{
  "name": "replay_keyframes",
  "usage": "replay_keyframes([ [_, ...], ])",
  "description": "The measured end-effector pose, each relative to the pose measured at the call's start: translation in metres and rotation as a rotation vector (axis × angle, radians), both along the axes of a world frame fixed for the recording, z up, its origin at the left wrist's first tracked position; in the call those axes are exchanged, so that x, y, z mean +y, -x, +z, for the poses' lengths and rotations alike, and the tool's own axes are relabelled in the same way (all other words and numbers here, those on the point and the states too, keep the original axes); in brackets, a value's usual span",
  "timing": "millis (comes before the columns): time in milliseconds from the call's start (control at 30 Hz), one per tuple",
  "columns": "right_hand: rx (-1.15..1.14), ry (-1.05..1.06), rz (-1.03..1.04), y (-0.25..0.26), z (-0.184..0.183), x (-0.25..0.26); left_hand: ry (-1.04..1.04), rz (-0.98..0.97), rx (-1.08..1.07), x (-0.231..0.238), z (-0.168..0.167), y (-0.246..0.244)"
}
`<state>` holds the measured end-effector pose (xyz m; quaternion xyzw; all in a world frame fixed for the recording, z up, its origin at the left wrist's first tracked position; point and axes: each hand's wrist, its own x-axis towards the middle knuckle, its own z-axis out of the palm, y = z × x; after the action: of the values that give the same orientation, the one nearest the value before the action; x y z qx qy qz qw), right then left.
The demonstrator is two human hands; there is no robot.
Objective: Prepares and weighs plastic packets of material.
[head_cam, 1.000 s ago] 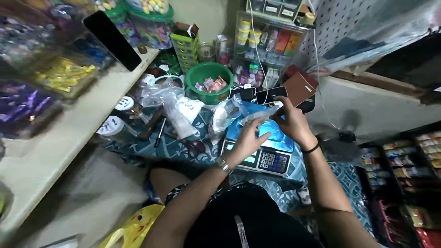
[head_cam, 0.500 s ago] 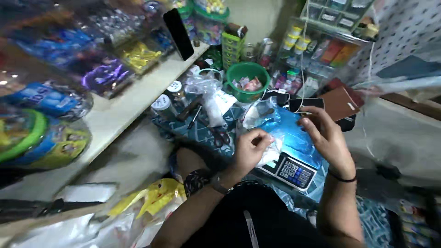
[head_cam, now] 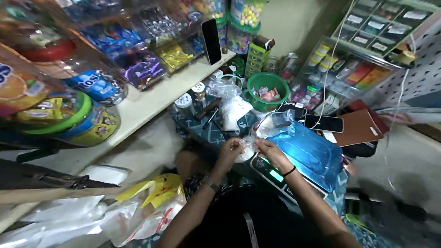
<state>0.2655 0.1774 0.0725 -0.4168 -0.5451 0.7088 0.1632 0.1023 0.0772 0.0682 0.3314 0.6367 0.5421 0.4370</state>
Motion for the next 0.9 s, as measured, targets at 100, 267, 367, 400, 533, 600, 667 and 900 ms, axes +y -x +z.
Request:
replay_keyframes([
  [100, 0.091, -0.001, -0.007, -0.003, 0.014, -0.001, -0.001, -0.005, -0.101, -0.010, 0.017, 0.001],
  [267, 0.127, -0.332, -0.032, -0.008, 0.051, -0.004, -0.108, -0.029, -0.155, -0.014, 0.049, 0.001],
  [367, 0.077, -0.632, -0.036, -0.010, 0.064, -0.004, -0.175, 0.002, -0.083, -0.016, 0.064, -0.001],
  [400, 0.077, -0.684, -0.027, -0.009, 0.066, -0.004, -0.202, 0.016, -0.053, -0.017, 0.067, -0.001],
  [533, 0.097, -0.675, 0.085, 0.000, 0.071, 0.002, -0.284, 0.063, 0.108, -0.019, 0.055, 0.015],
  [600, 0.145, -0.630, 0.115, 0.006, 0.077, -0.002, -0.261, 0.013, 0.161, -0.025, 0.044, 0.026],
  [667, 0.200, -0.600, 0.138, 0.014, 0.080, -0.007, -0.126, -0.108, 0.245, -0.031, 0.038, 0.032],
  [900, 0.134, -0.802, 0.190, 0.011, 0.106, 0.010, -0.036, -0.008, 0.547, 0.015, 0.081, 0.016],
])
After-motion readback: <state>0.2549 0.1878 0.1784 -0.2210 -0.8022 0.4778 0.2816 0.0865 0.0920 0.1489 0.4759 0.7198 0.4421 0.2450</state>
